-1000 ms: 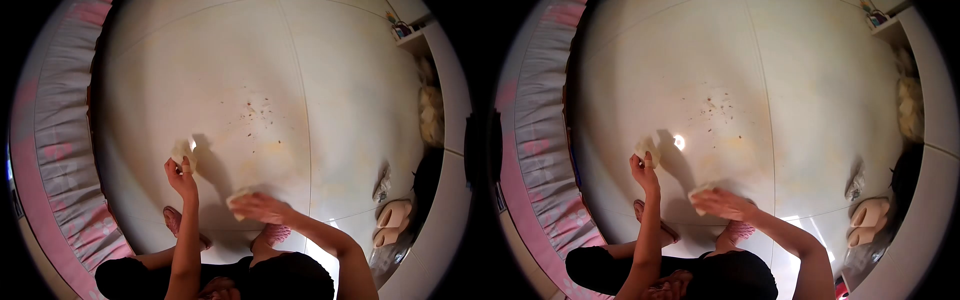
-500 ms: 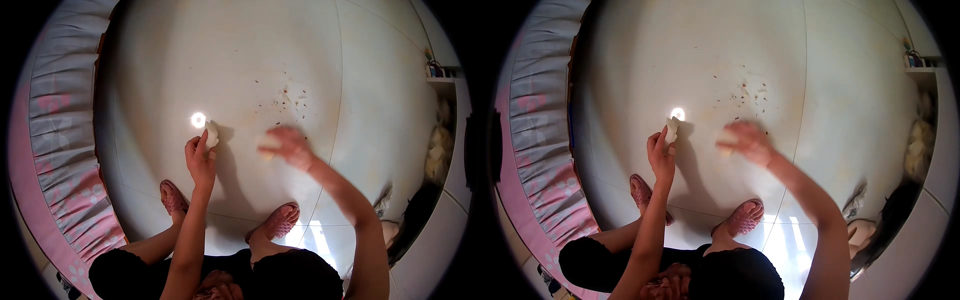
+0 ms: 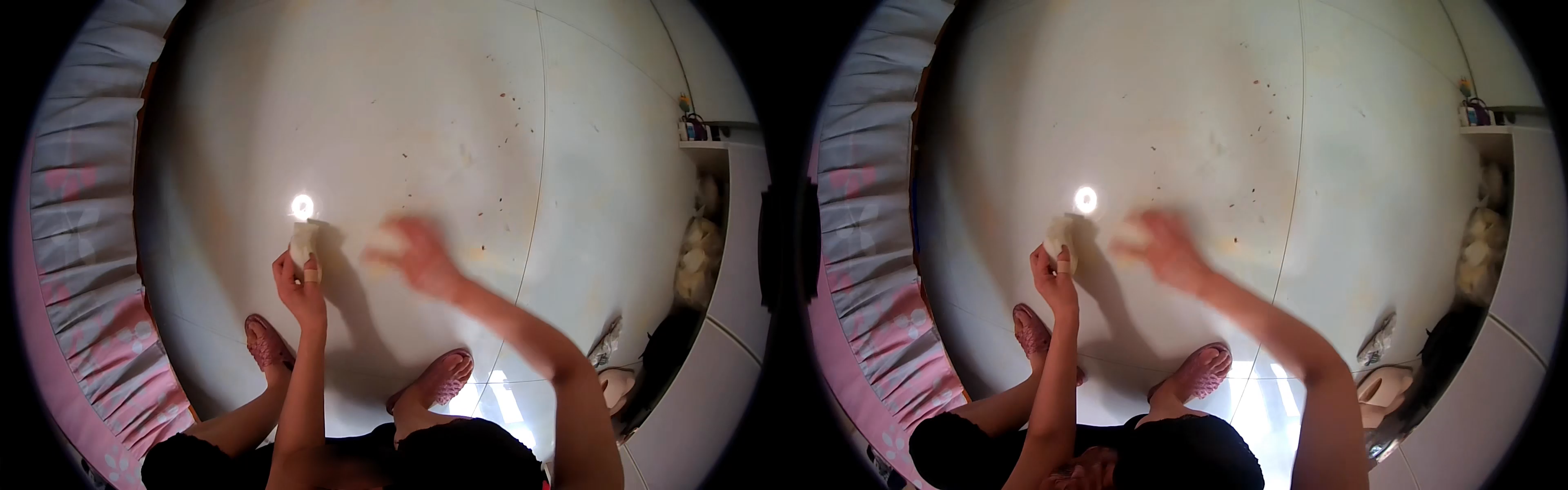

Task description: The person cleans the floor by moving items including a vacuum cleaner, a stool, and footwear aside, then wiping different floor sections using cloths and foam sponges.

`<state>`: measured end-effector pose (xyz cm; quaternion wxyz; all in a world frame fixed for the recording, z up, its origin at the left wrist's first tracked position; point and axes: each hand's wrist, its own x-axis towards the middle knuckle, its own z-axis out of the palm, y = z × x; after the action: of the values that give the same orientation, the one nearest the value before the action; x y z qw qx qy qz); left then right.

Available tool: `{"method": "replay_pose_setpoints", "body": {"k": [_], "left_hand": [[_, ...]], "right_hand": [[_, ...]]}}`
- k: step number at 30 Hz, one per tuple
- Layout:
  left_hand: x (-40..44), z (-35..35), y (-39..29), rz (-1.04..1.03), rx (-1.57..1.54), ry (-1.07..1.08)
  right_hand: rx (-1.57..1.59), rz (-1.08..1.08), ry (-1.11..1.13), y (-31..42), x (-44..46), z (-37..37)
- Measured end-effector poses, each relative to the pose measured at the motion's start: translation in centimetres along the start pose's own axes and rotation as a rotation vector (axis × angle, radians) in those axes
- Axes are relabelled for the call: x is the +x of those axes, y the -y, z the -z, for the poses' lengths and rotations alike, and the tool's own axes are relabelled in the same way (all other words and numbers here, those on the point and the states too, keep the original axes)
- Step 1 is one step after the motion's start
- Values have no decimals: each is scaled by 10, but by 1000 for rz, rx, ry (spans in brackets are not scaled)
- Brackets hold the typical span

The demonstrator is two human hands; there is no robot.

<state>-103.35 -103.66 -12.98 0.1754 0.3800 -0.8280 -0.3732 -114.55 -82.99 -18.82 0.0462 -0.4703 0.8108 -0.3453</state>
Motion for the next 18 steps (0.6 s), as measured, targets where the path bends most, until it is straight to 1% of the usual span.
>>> {"method": "replay_pose_setpoints", "body": {"k": [2, 4, 6, 7, 10, 11, 12, 13, 15, 17, 18], "left_hand": [[5, -1, 6, 19, -31, -10], [8, 1, 6, 26, -40, 15], [8, 4, 4, 27, -36, 28], [8, 3, 4, 20, -57, 23], [5, -2, 2, 10, -112, 11], [3, -4, -7, 14, -124, 2], [2, -5, -13, 17, -136, -6], [2, -3, -14, 14, -104, -4], [1, -4, -18, 8, -49, 4], [0, -7, -24, -71, -26, 22], [-2, -8, -28, -105, -20, 36]], "right_hand": [[53, 208, 362, 42, 8, -1], [0, 143, 209, 7, 22, 2], [-42, 54, 35, -52, 41, 14], [-66, -9, -68, -90, 50, 24], [-84, -277, -327, -157, 80, 76], [-233, -287, -382, -160, 89, 95], [-247, -340, -433, -166, 91, 106], [-162, -393, -479, -159, 92, 118], [-184, -394, -455, -136, 76, 128], [-210, -313, -243, -108, 31, 115], [-251, -170, -170, -89, 1, 110]]}}
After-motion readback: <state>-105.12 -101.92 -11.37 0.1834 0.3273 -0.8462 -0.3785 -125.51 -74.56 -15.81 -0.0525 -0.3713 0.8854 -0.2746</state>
